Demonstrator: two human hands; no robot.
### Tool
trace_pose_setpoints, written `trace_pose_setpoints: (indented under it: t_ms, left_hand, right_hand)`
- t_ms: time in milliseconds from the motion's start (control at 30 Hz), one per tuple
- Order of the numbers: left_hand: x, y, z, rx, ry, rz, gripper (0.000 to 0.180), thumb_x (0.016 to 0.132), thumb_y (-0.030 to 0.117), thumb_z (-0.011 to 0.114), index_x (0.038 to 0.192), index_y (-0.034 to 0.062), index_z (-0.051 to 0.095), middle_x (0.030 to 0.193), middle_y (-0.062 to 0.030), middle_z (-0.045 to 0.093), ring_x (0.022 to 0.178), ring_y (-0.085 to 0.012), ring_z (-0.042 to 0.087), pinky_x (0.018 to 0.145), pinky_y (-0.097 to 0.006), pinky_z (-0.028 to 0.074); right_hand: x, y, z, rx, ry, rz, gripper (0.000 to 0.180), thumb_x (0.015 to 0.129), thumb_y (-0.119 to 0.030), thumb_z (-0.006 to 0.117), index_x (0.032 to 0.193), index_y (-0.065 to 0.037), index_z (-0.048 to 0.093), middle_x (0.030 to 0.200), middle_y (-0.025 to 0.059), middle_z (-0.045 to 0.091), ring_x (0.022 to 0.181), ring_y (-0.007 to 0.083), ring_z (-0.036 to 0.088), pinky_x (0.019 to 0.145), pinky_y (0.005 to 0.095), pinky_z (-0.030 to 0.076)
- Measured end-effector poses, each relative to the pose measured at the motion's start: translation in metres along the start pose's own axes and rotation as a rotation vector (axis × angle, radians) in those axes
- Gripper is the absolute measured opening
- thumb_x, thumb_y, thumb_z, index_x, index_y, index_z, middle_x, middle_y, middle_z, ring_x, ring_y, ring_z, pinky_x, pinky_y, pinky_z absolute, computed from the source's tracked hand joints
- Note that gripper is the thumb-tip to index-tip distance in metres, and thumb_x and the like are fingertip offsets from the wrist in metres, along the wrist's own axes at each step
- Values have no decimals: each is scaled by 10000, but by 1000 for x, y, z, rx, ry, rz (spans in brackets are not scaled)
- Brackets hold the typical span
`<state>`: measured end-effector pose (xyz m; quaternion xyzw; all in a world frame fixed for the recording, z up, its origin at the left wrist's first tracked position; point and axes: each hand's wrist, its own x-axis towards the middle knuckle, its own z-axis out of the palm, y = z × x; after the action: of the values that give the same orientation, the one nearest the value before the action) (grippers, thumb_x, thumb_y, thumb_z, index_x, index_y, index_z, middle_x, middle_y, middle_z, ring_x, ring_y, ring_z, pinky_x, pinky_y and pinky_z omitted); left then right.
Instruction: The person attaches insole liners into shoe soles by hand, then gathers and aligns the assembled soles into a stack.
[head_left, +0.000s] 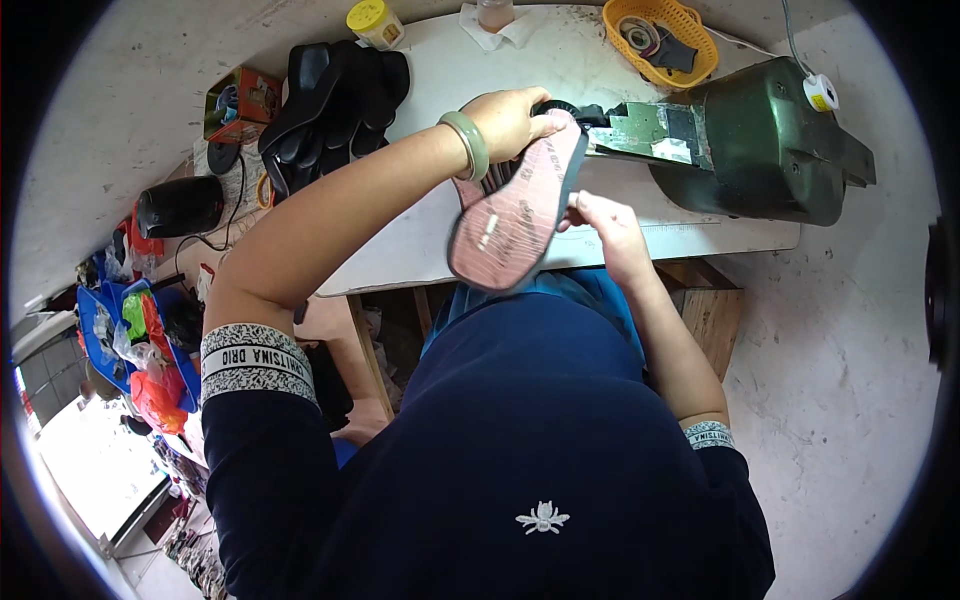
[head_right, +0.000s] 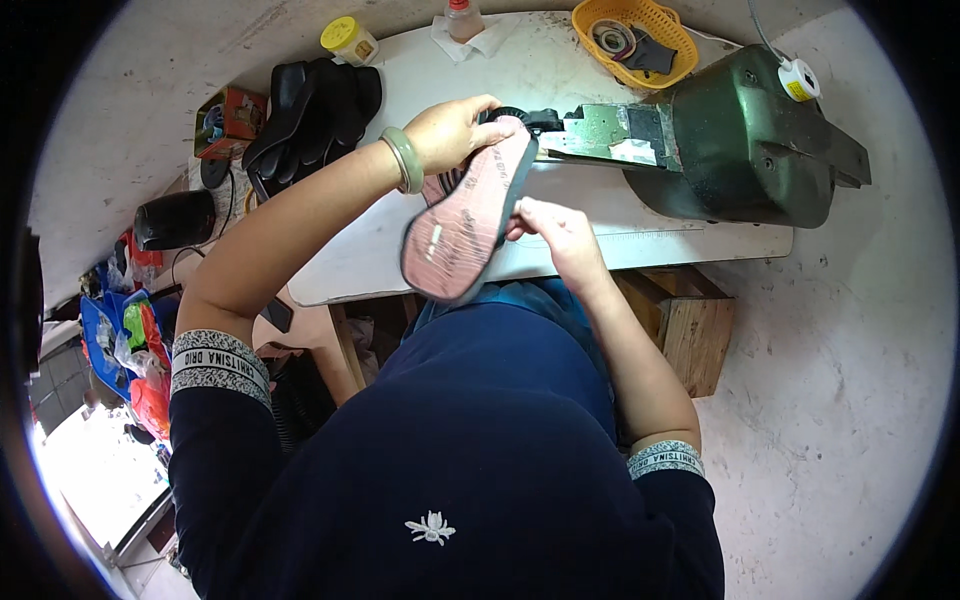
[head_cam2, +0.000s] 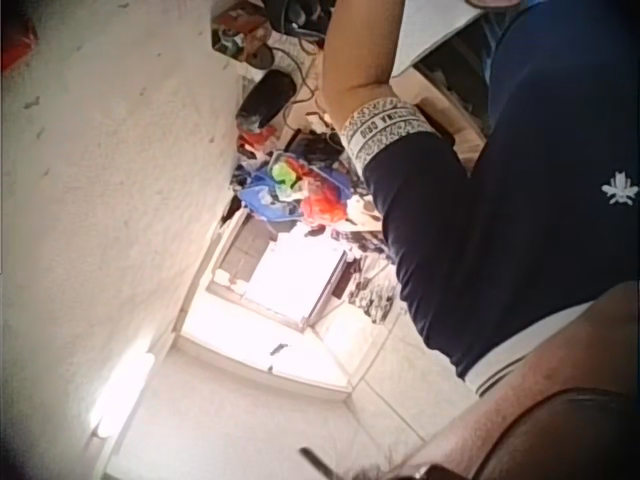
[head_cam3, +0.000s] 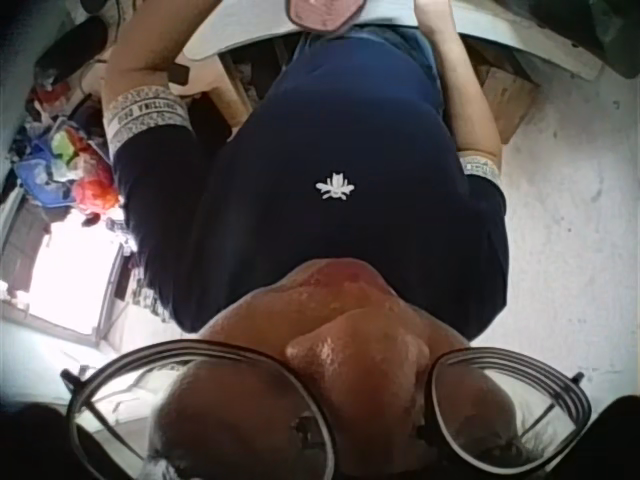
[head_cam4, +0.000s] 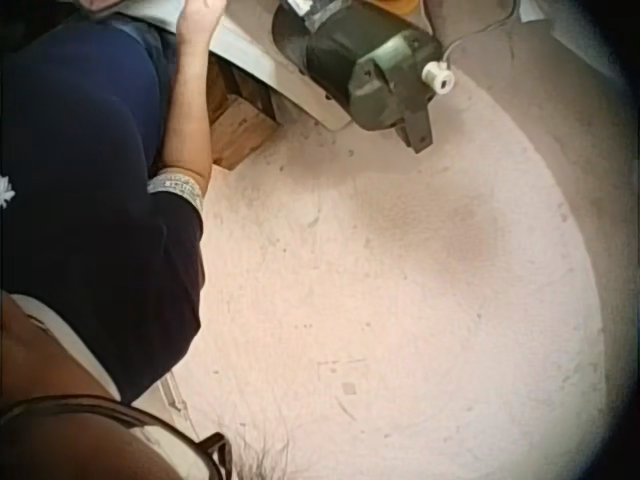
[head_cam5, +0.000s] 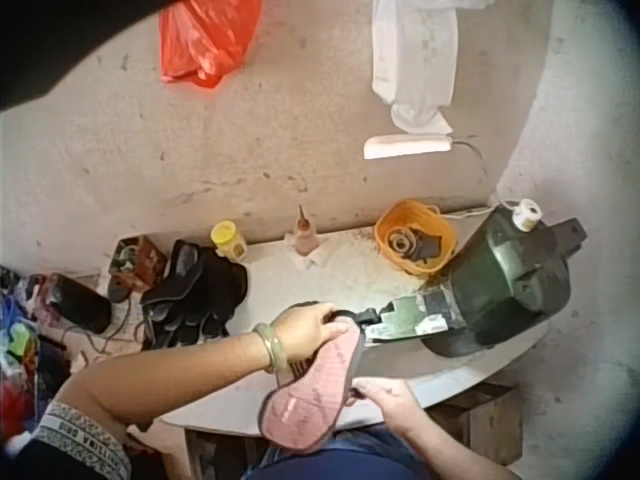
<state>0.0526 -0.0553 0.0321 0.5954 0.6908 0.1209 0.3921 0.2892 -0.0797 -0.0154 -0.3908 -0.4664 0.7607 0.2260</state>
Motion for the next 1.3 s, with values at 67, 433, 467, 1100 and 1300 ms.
trace_pose_setpoints:
  t_ms: [67, 433, 467, 1100, 1300]
  left_hand:
    - [-2, 4, 0, -51, -94, -128, 488, 977, 432, 494, 1179, -2, 591, 950, -169, 710, 821, -248, 692, 795, -349, 518]
    - [22, -6, 29, -63, 428, -148, 503, 961, 448, 524, 1030, -45, 601, 827, -177, 667, 754, -277, 664, 710, -357, 525]
    - [26, -6, 31, -95, 481, -151, 510, 960, 451, 513, 1048, -45, 593, 861, -187, 672, 781, -308, 664, 738, -379, 520]
    - [76, -81, 29, 314, 984, -44, 517, 919, 438, 583, 1166, -15, 607, 979, -171, 689, 875, -308, 652, 836, -381, 516]
    - [55, -41, -29, -127, -156, 385, 442, 865, 291, 713, 1242, 82, 614, 998, -89, 674, 780, -201, 628, 735, -307, 524]
  right_hand:
    - [-21, 34, -19, -161, -170, 32, 299, 945, -236, 610, 1028, 44, 671, 818, 103, 689, 677, 171, 598, 686, 270, 502]
    - [-37, 41, 22, 212, -195, 53, 295, 934, -147, 592, 1161, 42, 594, 961, 137, 690, 773, 219, 681, 736, 286, 539]
    - [-32, 43, 24, 224, -181, 55, 289, 937, -150, 587, 1152, 44, 595, 957, 141, 687, 772, 218, 677, 721, 284, 534]
    - [21, 10, 42, 367, 81, -22, 243, 957, -132, 562, 987, 91, 654, 817, 134, 675, 633, 177, 631, 564, 215, 474]
    - [40, -8, 34, 263, 144, 54, 250, 963, -147, 566, 964, 83, 663, 802, 135, 673, 580, 159, 610, 518, 208, 456]
